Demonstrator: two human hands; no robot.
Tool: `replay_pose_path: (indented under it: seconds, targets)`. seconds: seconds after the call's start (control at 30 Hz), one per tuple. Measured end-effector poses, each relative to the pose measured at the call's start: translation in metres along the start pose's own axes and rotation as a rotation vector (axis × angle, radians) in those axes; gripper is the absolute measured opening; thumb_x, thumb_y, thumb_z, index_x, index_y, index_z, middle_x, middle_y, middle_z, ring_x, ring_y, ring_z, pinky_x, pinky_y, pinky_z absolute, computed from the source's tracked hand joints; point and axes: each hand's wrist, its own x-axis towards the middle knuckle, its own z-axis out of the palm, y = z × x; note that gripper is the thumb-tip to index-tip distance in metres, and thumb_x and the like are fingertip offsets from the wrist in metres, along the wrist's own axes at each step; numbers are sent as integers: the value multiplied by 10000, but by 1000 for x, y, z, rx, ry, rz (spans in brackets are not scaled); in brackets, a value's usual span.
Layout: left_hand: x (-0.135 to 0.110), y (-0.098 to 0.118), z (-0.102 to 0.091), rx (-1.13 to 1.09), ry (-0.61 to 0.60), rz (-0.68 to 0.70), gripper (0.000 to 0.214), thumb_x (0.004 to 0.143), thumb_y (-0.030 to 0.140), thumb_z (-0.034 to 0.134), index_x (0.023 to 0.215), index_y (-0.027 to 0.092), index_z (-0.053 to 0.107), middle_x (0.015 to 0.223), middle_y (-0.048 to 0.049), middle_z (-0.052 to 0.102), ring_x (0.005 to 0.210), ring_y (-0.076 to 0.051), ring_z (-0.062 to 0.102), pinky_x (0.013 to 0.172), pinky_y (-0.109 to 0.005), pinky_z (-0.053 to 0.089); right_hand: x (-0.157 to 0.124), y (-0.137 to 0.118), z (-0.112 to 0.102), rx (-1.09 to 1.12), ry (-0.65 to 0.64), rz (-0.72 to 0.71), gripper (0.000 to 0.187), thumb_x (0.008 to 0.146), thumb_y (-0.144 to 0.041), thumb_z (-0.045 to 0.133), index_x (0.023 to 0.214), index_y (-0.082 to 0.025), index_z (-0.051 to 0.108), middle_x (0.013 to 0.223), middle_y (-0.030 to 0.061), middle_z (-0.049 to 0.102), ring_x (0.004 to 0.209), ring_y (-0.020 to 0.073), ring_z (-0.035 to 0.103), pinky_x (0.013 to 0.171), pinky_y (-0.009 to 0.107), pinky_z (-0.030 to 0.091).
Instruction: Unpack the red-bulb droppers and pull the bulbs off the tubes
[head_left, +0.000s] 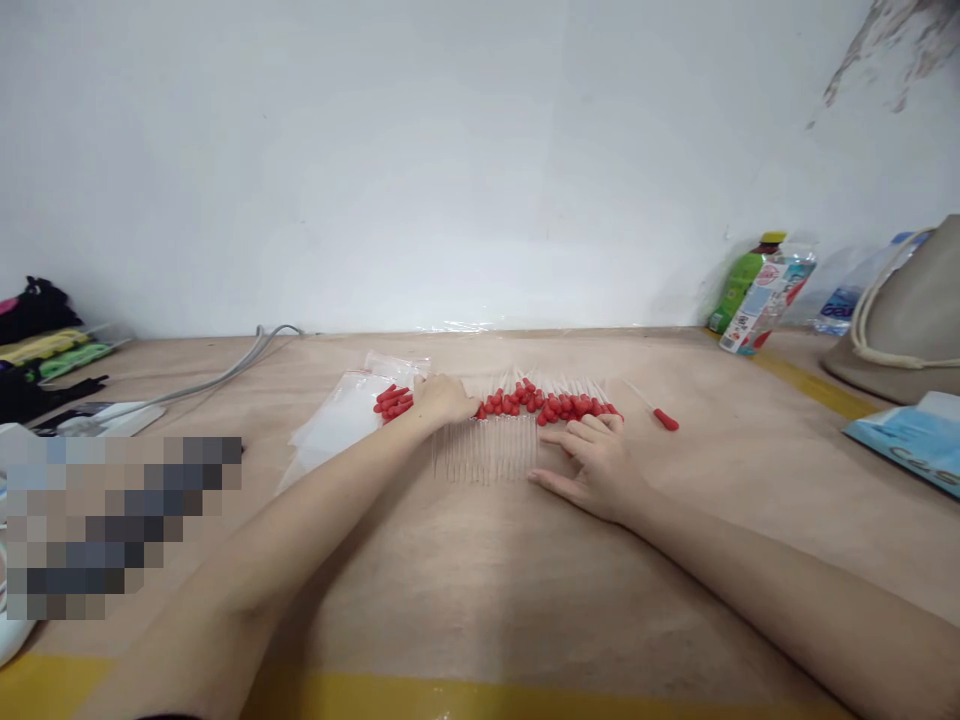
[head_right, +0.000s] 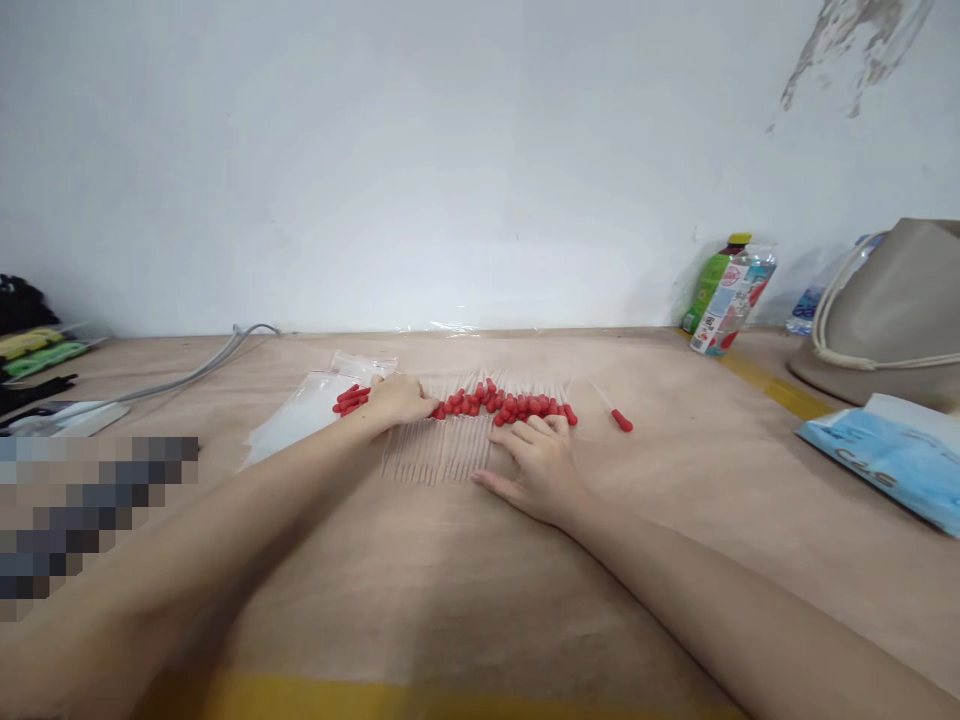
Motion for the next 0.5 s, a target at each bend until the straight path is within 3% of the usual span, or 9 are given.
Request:
replay_pose_path:
  seconds: [0.17, 0.33, 0.43, 0.5]
  targets:
    - [13, 3, -3, -25, -49, -61, 282, 677, 362, 493, 632, 126, 641, 783, -173, 670, 823, -332, 606, 806, -451, 367, 1, 3, -1, 4, -39, 19, 385, 722, -516, 598, 919, -186, 625, 800, 39, 628, 749, 176, 524, 772, 369, 304]
    - [-7, -10, -25, -63, 46, 0, 310, 799, 338, 378, 790, 123, 601, 821, -154, 646, 785, -276, 608, 666, -346, 420, 2, 2, 1, 28, -10, 36, 357, 746, -456, 587, 982, -189, 608, 843, 56, 593, 806, 193, 533, 771, 381, 369]
    - [-36, -22, -23, -91, 132, 112, 271, 862, 296, 315, 952, 151, 525, 857, -96, 624, 751, -216, 593, 631, -303, 419, 3, 2, 2, 64, 58, 50, 459, 760, -386, 579, 1166, -184, 511, 1014, 94, 552, 957, 221, 514, 809, 377, 419]
    - [-55, -30, -11, -148, 242, 358, 242, 891, 326, 326, 954, 171, 502, 818, -57, 609, 694, -189, 577, 611, -294, 422, 3, 1, 4, 66, 105, 43, 577, 765, -376, 574, 1281, -186, 398, 1148, 114, 501, 1069, 237, 472, 873, 384, 420]
